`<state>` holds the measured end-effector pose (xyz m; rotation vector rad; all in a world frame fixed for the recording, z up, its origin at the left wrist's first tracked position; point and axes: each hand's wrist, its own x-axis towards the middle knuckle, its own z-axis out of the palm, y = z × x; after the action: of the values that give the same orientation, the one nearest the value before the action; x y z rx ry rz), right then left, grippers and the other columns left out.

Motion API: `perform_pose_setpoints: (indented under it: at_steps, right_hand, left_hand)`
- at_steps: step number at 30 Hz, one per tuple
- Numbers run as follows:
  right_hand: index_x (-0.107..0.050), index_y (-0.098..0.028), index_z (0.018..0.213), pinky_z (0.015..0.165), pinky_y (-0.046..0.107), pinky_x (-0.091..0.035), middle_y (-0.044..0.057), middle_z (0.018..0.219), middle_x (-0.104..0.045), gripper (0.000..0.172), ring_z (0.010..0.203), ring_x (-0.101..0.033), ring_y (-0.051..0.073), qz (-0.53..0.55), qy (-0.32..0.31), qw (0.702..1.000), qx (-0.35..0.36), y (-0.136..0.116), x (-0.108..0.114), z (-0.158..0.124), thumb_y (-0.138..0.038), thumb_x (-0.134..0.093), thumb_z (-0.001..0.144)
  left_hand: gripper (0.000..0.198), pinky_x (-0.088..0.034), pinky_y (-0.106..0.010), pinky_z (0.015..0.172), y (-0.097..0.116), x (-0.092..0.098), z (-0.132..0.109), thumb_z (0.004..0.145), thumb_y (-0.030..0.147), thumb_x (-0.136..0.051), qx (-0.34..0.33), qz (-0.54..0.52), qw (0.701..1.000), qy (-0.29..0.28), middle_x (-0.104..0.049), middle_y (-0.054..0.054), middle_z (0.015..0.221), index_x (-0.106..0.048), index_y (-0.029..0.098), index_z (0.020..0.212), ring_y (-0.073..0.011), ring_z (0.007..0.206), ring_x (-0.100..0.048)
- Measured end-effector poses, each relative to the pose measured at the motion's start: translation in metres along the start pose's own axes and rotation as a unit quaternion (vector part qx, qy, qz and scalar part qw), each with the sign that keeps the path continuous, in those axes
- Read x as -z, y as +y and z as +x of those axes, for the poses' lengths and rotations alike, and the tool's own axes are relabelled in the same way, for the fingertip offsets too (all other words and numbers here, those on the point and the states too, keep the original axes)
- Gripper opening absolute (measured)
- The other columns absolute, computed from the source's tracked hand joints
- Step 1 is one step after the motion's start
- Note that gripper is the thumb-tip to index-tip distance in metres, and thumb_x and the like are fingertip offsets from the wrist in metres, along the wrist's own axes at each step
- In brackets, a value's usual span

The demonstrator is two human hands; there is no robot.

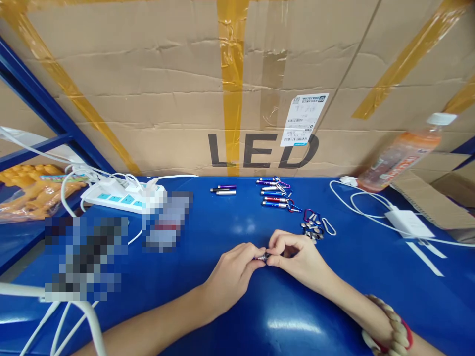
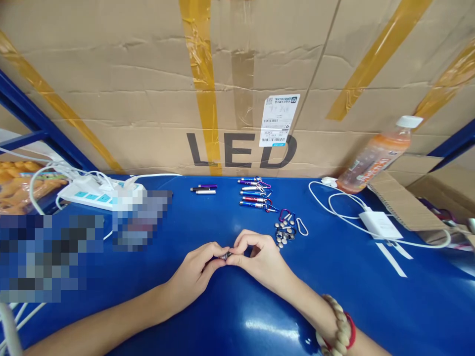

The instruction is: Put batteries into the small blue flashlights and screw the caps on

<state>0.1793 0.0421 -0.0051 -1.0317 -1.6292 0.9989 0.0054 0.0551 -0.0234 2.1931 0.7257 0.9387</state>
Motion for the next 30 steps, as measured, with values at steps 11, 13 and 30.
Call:
perform_pose_setpoints:
  at_steps: [11,13,30]
  right_hand:
    - [-0.048,-0.010,0.059,0.053,0.019,-0.037,0.004,0.065,-0.050,0.035,0.061,-0.047,0.009,-0.015,-0.005,0.995,-0.095,0.009,0.005,0.000,-0.039,-0.063,0.072]
    - [-0.049,-0.010,0.059,0.050,0.019,-0.036,0.004,0.064,-0.050,0.034,0.059,-0.047,0.008,-0.054,0.004,0.995,-0.086,0.006,0.005,0.000,-0.039,-0.062,0.073]
    - [-0.064,-0.018,0.086,0.048,0.014,-0.040,0.003,0.080,-0.057,0.012,0.064,-0.052,0.005,-0.190,-0.008,0.981,0.027,0.009,0.013,-0.003,-0.025,-0.056,0.082]
  left_hand:
    - [0.019,-0.039,-0.017,0.079,0.003,0.002,0.006,0.089,0.020,-0.042,0.072,0.004,0.997,-0.036,-0.059,0.003,0.099,-0.052,0.020,0.106,-0.0073,0.087,-0.054]
    - [0.022,-0.039,-0.018,0.079,0.003,0.003,0.007,0.090,0.020,-0.040,0.056,0.009,0.998,-0.037,-0.059,0.002,0.099,-0.052,0.020,0.108,-0.0078,0.087,-0.053]
    - [0.021,-0.037,-0.019,0.079,-0.001,0.004,0.007,0.090,0.026,-0.042,0.148,0.000,0.989,-0.003,-0.057,0.003,0.095,-0.052,0.023,0.107,-0.0071,0.086,-0.051]
